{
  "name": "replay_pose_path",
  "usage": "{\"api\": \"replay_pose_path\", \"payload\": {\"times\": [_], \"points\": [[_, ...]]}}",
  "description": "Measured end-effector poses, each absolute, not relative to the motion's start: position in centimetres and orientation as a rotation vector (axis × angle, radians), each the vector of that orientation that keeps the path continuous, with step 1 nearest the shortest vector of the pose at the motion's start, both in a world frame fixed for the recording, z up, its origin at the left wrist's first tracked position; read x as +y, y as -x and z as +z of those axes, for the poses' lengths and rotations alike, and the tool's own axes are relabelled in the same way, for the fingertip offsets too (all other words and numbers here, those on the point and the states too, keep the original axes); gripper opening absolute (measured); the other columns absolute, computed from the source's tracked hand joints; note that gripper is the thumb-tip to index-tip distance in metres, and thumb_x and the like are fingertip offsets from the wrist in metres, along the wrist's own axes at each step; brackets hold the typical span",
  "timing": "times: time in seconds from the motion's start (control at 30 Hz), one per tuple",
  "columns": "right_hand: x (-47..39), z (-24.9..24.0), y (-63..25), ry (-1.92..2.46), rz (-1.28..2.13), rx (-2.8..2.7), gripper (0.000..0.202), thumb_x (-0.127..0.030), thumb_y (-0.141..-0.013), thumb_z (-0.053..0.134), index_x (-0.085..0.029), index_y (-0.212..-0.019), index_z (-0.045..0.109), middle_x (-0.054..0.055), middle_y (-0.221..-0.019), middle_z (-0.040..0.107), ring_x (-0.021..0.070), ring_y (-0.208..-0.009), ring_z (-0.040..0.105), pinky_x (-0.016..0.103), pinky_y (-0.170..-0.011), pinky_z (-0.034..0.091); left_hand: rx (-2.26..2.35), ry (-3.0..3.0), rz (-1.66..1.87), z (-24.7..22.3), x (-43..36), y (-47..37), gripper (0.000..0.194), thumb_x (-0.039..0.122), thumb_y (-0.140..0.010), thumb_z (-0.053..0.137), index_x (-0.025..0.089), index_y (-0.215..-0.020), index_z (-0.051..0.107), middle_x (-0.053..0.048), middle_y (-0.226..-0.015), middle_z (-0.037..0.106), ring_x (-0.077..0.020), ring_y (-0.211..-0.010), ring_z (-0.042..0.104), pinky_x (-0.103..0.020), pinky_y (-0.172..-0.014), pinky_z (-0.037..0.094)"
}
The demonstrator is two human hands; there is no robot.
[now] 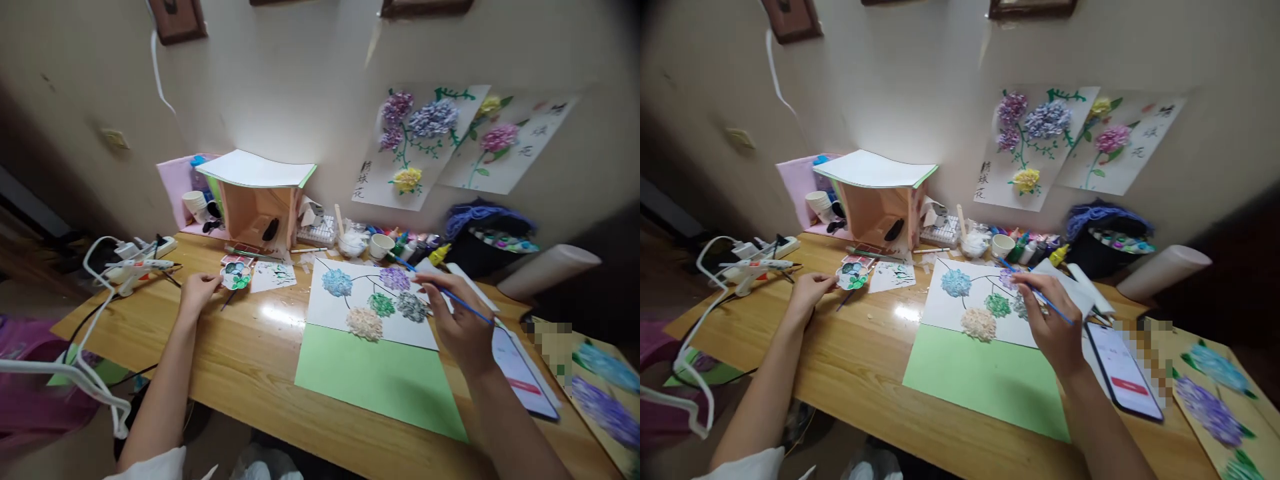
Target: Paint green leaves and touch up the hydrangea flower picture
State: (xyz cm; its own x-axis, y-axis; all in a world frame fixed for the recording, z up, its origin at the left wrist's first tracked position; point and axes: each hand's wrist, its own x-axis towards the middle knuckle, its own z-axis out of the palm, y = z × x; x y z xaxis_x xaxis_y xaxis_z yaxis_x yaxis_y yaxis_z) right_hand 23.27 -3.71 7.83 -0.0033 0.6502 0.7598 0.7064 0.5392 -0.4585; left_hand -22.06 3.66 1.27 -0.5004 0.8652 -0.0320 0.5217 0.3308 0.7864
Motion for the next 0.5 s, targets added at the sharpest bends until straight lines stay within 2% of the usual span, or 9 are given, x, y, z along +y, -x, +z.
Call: {"api": "replay_pose_path", "payload": {"times": [0.1, 0.23, 0.33, 0.5], "points": [[-4.0, 8.9, -24.8, 1.168, -0.04, -1.426, 0.017, -0.028, -0.09, 0.055, -0.022, -0.101, 0.067, 0.004, -0.09, 0.069, 0.0179, -0.075, 0.065, 0.033, -0.07, 0.052, 1.867, -1.202, 1.12, 1.9, 4.3, 17.9, 0.022, 0.035, -0.064, 0.071, 0.014, -0.069, 0.066, -0.004, -0.064, 0.07, -0.0222, -0.07, 0.07, -0.032, -0.07, 0.057], [-4.7, 11.2, -26.4, 1.086, -0.13, -1.191, 0.016, -0.03, -0.091, 0.055, -0.022, -0.095, 0.069, 0.003, -0.082, 0.068, 0.0163, -0.069, 0.063, 0.032, -0.066, 0.051, 1.562, -1.2, 1.116, 2.4, 4.7, 10.2, 0.031, 0.042, -0.051, 0.077, 0.015, -0.062, 0.066, -0.004, -0.059, 0.069, -0.0218, -0.064, 0.069, -0.033, -0.065, 0.057], [-5.3, 12.5, -27.6, 1.06, -0.22, -1.102, 0.016, -0.029, -0.091, 0.055, -0.023, -0.09, 0.07, 0.001, -0.078, 0.065, 0.0157, -0.065, 0.062, 0.031, -0.063, 0.049, 1.414, -1.198, 1.047, 2.4, 4.3, 5.1, 0.035, 0.044, -0.047, 0.08, 0.015, -0.061, 0.067, -0.005, -0.059, 0.069, -0.0213, -0.062, 0.068, -0.033, -0.062, 0.057], [-5.7, 13.3, -29.8, 1.07, -0.295, -1.056, 0.021, -0.033, -0.09, 0.056, -0.022, -0.077, 0.068, 0.001, -0.07, 0.06, 0.0143, -0.059, 0.057, 0.03, -0.057, 0.045, 1.291, -1.165, 0.987, 1.3, 3.4, -0.1, 0.039, 0.048, -0.048, 0.08, 0.014, -0.063, 0.066, -0.006, -0.062, 0.07, -0.0194, -0.06, 0.067, -0.031, -0.059, 0.056]]}}
